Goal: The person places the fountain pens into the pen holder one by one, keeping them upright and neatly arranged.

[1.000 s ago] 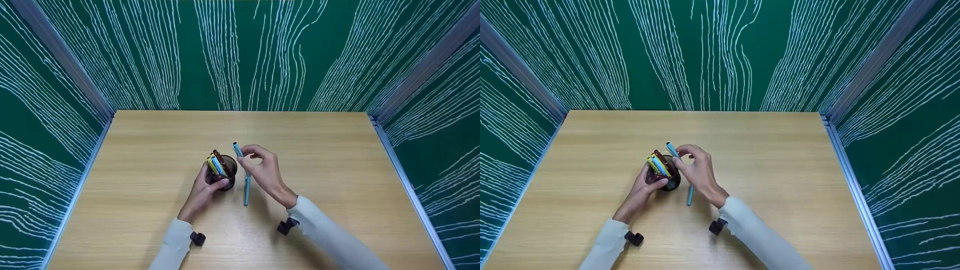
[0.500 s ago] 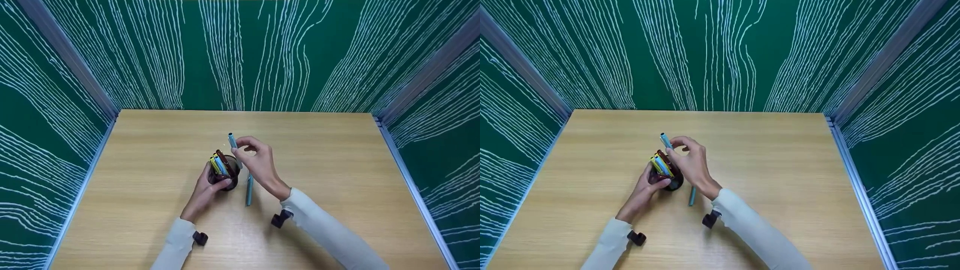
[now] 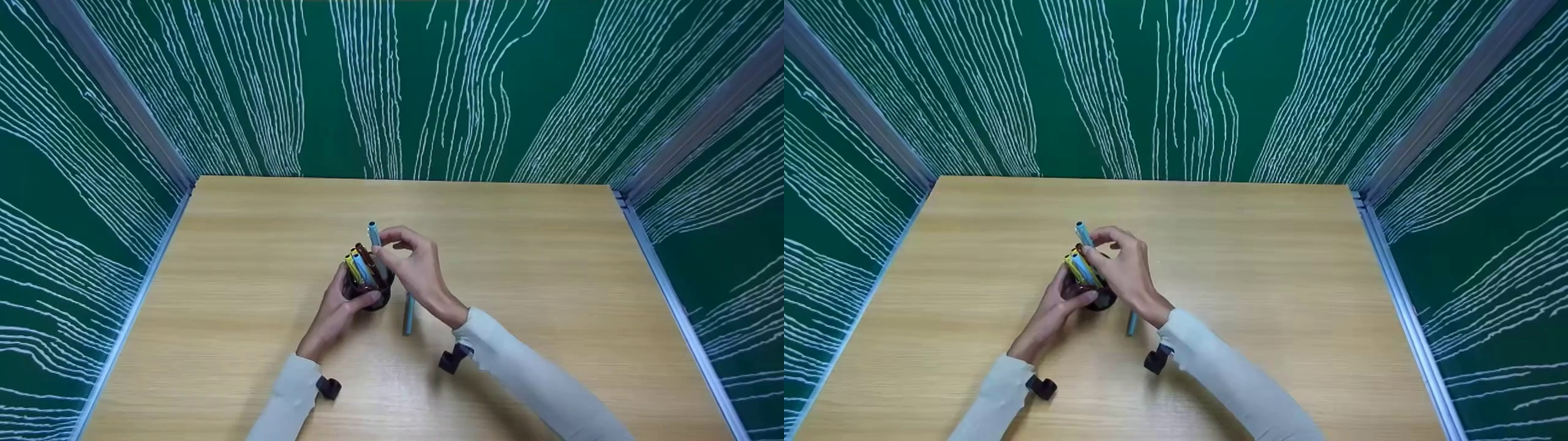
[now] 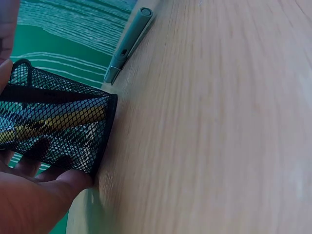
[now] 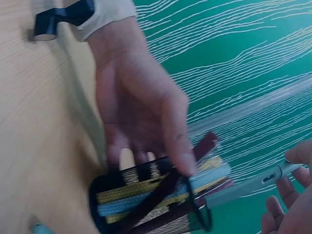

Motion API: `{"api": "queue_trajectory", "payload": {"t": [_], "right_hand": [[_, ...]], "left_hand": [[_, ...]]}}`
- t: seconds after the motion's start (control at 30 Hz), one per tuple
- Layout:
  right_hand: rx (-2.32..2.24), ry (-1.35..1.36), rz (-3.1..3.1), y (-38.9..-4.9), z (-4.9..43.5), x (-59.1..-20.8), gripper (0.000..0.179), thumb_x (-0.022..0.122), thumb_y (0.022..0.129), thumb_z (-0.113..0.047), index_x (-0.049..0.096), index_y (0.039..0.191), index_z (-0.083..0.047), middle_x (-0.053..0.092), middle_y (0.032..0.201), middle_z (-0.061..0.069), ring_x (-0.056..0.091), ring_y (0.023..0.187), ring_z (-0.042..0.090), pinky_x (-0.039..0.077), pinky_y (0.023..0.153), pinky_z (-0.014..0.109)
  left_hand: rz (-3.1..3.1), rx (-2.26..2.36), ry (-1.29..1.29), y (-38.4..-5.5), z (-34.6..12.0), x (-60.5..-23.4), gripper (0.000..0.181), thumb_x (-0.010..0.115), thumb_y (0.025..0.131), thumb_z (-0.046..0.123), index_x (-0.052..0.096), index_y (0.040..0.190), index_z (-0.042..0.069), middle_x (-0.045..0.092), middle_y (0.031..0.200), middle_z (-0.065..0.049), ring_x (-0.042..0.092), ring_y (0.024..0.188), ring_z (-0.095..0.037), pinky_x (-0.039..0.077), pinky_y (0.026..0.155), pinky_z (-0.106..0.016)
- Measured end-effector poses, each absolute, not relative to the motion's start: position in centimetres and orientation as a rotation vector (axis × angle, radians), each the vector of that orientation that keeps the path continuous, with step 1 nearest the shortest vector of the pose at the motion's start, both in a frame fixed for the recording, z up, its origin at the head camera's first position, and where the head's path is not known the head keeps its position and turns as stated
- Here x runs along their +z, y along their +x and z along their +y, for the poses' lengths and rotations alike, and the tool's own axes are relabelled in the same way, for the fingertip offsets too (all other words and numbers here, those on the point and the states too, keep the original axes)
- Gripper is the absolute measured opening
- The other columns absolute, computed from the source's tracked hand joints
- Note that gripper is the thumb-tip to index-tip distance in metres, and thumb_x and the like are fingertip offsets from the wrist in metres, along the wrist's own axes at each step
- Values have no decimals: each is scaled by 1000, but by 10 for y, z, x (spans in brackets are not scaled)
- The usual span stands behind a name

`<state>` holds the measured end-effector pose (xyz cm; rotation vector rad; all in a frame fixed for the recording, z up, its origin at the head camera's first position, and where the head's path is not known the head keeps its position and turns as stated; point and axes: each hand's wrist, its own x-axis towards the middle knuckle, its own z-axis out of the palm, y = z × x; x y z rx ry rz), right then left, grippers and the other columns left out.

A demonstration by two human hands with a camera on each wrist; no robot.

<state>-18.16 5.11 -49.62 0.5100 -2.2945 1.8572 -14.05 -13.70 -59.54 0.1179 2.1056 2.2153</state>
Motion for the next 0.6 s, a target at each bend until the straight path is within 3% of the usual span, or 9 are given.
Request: {"api": "queue_trajectory", "payload": {"t": [0.43,0.6], "right_hand": [[1807,489,-2339,-177,59,-538,14,88,93,-8,83,105,-12,80,106,-2,70,107,21,53,99,51],[1791,483,-2342,-176,60,-543,14,88,92,-8,83,104,-12,80,105,-3,69,106,20,52,99,56]], "left_hand": [[2132,2184,149,-141,-137,-596,85,87,94,20,41,166,14,57,159,-12,50,152,-29,34,129,-48],[2139,2175,146,-140,-138,-597,85,87,94,21,41,165,13,56,159,-13,50,151,-29,34,129,-48]]}}
